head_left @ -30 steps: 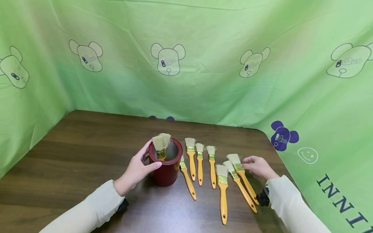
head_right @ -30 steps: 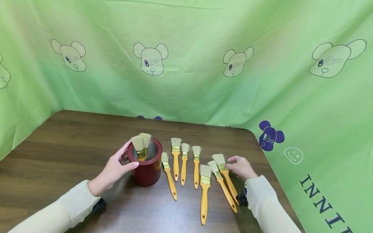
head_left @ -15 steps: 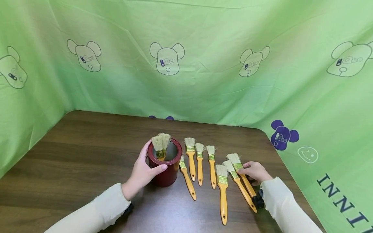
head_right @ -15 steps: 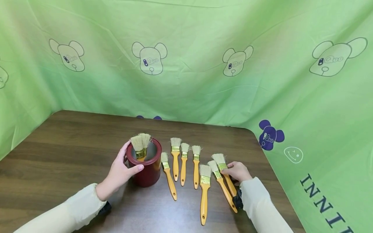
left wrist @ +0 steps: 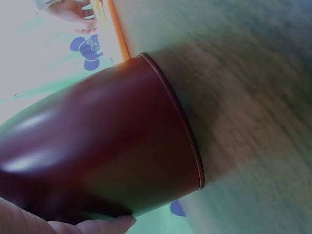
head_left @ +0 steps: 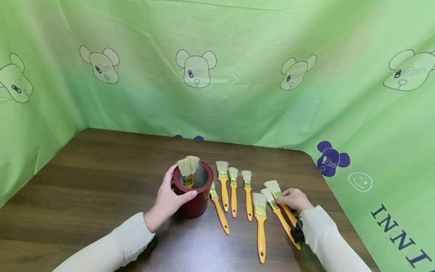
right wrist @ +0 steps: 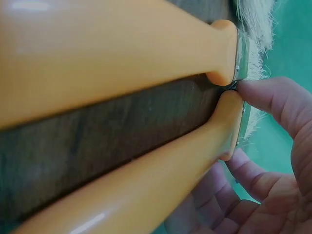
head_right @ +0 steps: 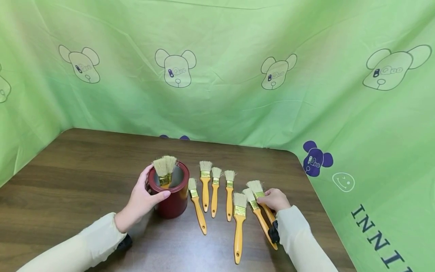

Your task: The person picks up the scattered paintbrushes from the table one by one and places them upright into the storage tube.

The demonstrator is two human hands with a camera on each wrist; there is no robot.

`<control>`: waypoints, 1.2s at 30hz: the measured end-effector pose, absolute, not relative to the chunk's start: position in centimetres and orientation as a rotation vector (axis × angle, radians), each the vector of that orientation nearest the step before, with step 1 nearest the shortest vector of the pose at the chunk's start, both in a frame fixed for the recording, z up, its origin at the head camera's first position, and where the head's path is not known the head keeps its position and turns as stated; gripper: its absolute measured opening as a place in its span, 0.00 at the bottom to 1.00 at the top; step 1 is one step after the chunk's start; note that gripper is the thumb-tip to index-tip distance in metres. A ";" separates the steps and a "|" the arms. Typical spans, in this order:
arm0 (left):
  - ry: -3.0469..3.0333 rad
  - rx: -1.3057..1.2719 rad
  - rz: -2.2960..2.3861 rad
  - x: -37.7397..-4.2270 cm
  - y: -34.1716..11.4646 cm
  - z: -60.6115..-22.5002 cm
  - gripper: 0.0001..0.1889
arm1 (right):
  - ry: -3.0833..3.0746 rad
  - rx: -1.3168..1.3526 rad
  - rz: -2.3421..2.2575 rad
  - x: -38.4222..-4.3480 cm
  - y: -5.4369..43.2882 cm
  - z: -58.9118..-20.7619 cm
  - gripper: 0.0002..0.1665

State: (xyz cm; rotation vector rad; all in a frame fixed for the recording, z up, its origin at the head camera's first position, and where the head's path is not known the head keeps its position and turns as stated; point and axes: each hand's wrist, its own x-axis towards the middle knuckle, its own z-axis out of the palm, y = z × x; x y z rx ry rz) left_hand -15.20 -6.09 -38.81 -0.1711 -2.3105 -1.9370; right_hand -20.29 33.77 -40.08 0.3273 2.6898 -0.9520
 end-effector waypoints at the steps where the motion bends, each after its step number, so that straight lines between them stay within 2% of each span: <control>1: -2.313 -0.170 -1.950 -15.2 -6.1 -38.8 0.49 | 2.699 0.323 -0.930 -20.3 33.7 -40.1 0.23; 24: -2.239 -0.100 -2.103 -15.3 -6.0 -38.7 0.48 | 2.748 0.291 -0.853 -20.5 33.9 -39.2 0.22; 36: -2.229 -0.106 -2.172 -15.2 -6.3 -38.7 0.47 | 2.751 0.171 -0.972 -21.7 33.6 -36.5 0.34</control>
